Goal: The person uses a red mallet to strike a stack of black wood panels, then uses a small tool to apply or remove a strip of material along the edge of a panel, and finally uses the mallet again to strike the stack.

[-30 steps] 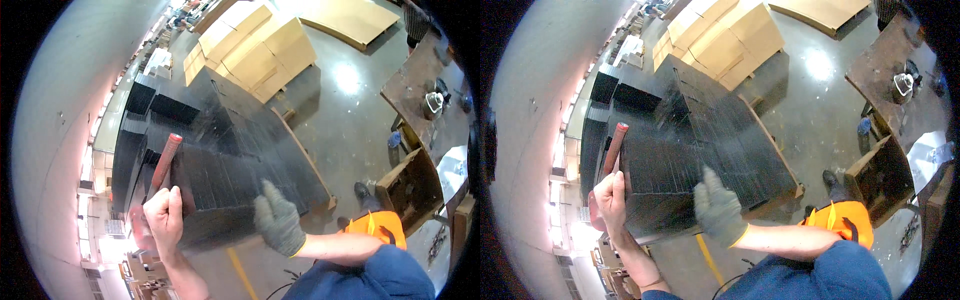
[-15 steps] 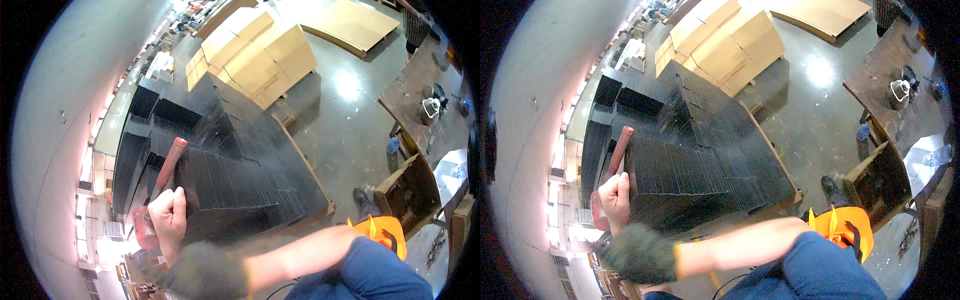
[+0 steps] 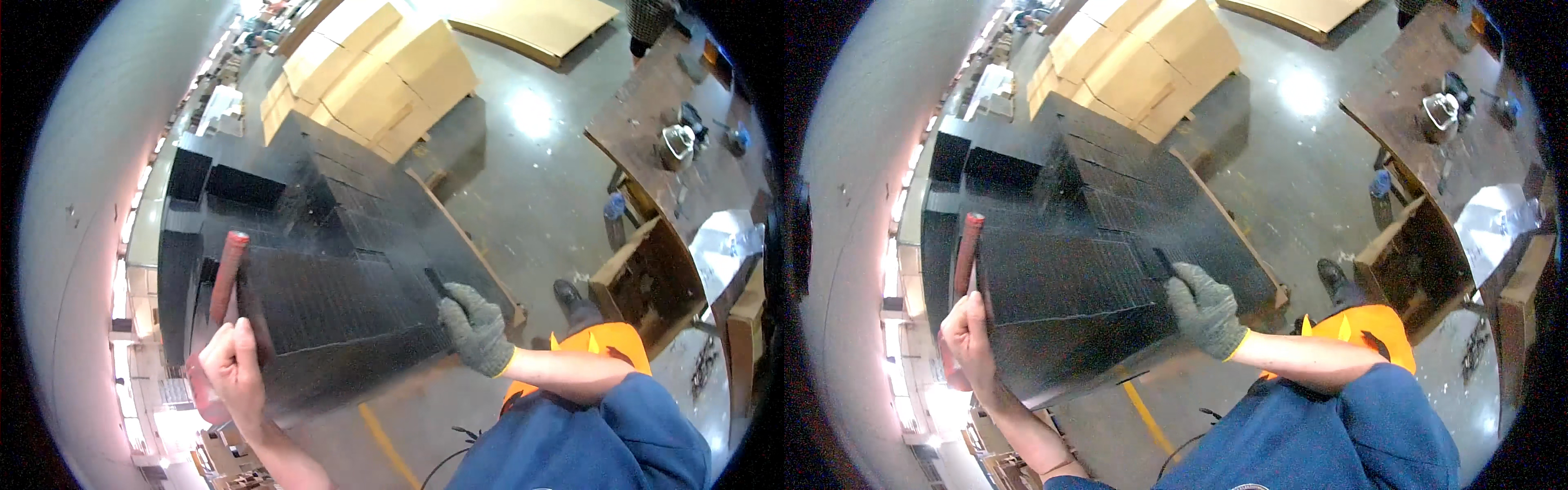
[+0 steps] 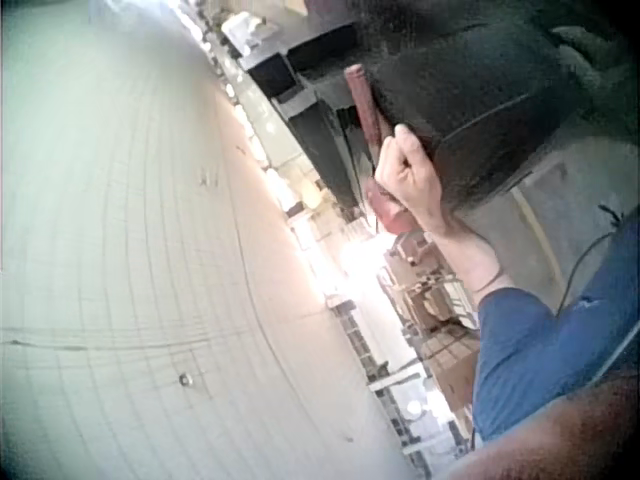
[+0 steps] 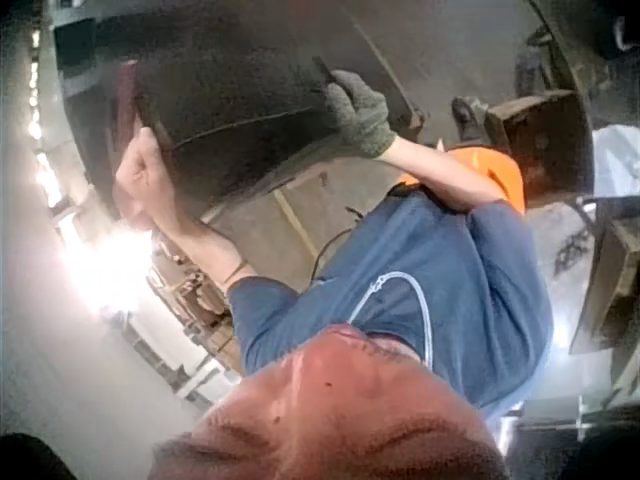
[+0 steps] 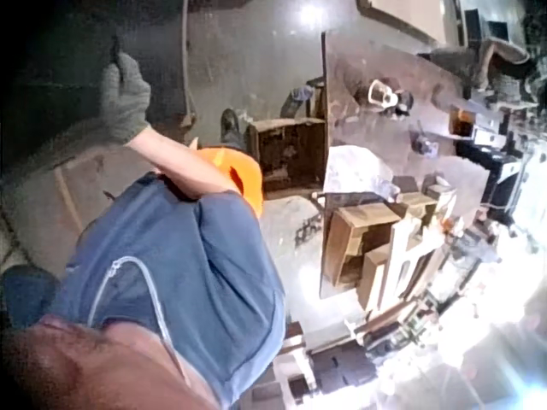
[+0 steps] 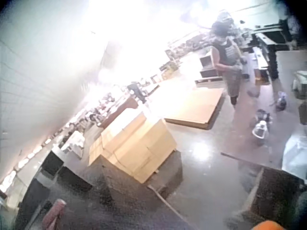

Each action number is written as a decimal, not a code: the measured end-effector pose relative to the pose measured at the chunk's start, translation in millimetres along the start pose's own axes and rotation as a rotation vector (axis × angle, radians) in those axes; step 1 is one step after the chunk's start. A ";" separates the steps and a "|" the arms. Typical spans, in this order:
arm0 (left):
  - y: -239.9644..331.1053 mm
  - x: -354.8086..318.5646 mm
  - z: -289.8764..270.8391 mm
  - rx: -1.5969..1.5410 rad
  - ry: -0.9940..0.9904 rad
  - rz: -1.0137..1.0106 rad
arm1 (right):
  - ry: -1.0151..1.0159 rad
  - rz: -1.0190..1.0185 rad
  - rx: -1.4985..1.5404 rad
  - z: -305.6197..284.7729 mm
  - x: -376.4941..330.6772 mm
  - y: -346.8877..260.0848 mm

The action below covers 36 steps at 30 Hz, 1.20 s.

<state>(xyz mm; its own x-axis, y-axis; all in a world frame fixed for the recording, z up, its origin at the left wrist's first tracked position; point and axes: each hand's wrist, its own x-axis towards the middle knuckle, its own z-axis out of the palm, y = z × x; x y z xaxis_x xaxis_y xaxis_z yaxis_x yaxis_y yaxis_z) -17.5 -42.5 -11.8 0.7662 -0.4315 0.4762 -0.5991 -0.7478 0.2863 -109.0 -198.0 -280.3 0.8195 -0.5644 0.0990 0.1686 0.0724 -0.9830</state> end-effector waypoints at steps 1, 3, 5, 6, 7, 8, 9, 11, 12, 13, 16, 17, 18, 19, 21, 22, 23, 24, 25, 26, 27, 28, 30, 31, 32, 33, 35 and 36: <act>0.7 -0.7 -0.7 0.009 -0.007 -0.026 | 0.087 0.014 -0.025 1.9 -1.4 -4.4; -0.2 0.0 -1.4 0.018 -0.030 -0.034 | -0.024 0.001 0.028 5.6 -7.4 -9.7; -2.3 0.6 -2.8 0.046 -0.034 -0.023 | 0.004 -0.010 0.032 9.3 -14.2 -6.1; -3.4 0.2 -2.9 0.062 -0.037 -0.017 | -0.032 -0.003 0.022 11.0 -17.6 -1.8; -4.5 -0.6 -2.7 0.062 -0.034 -0.016 | -0.093 -0.043 0.033 13.1 -20.4 3.3; -5.3 -1.3 -2.7 0.061 -0.030 -0.013 | -0.076 -0.060 0.041 14.5 -22.7 8.8; -6.1 -2.0 -2.5 0.056 -0.018 -0.011 | -0.014 -0.057 0.035 15.8 -24.3 12.4; -6.9 -2.8 -1.9 0.070 -0.022 -0.014 | -0.049 -0.103 0.022 15.9 -25.8 16.3; -7.0 -2.3 -2.1 0.074 -0.024 -0.010 | -0.048 -0.085 -0.024 15.1 -25.9 16.0; -7.0 -1.9 -2.3 0.081 -0.014 -0.009 | -0.131 -0.064 -0.008 14.3 -25.7 13.4; -6.1 -0.7 -2.8 0.070 -0.019 0.009 | -0.326 0.053 -0.048 11.7 -25.6 4.8; -5.7 -0.7 -2.9 0.079 -0.025 0.000 | -0.348 0.067 -0.051 11.8 -26.3 4.8; -5.3 -0.9 -2.9 0.086 -0.023 0.003 | -0.286 0.088 -0.081 13.2 -27.5 6.4; -4.9 -1.1 -2.9 0.095 -0.017 0.009 | -0.297 -0.015 -0.063 14.4 -29.4 11.8; -4.7 -1.3 -2.6 0.094 -0.024 0.001 | -0.096 -0.179 -0.133 20.5 -34.4 27.6; -4.8 -1.5 -2.6 0.101 -0.014 -0.005 | -0.174 -0.183 -0.079 23.2 -37.3 37.7; -4.9 -1.6 -2.6 0.089 -0.029 -0.004 | -0.199 -0.165 -0.076 26.3 -40.5 46.6; -5.2 -1.4 -2.7 0.084 -0.033 -0.006 | -0.238 -0.116 -0.112 27.3 -42.9 53.4; -5.4 -1.2 -3.0 0.079 -0.029 -0.009 | -0.201 -0.155 -0.074 31.8 -46.0 52.4; -5.6 -0.9 -3.4 0.077 -0.044 -0.003 | -0.176 -0.161 -0.078 34.1 -47.8 46.9; -5.7 -0.7 -3.9 0.075 -0.051 0.002 | -0.104 -0.111 -0.121 38.2 -47.2 34.5; -5.7 -0.8 -4.2 0.075 -0.049 0.003 | -0.240 -0.166 -0.308 41.3 -47.4 15.2; -5.4 -0.8 -4.9 0.066 -0.057 -0.003 | -0.333 -0.260 -0.676 52.1 -42.1 -42.5; -5.5 -0.1 -4.4 0.059 -0.062 -0.002 | -0.356 -0.507 -0.420 56.6 -35.2 -71.7; -5.5 -0.2 -4.0 0.041 -0.076 -0.021 | -0.505 -0.718 -0.055 63.9 -27.9 -102.0; -5.5 -0.2 -3.7 0.028 -0.084 -0.040 | -0.597 -0.823 0.275 68.8 -21.8 -119.7; -5.3 0.3 -4.1 0.032 -0.085 -0.030 | -0.580 -0.462 0.726 85.4 -17.9 -129.4; -5.5 -0.1 -3.8 0.043 -0.070 -0.007 | -0.534 -0.192 0.368 75.9 -10.9 -122.4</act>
<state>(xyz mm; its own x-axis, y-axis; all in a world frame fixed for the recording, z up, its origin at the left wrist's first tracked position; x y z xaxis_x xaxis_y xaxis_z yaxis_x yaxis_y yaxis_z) -15.2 -36.4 -10.2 0.7857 -0.4591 0.4147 -0.5840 -0.7714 0.2525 -97.0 -138.3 -149.3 0.8988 -0.1179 0.4223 0.4361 0.3400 -0.8332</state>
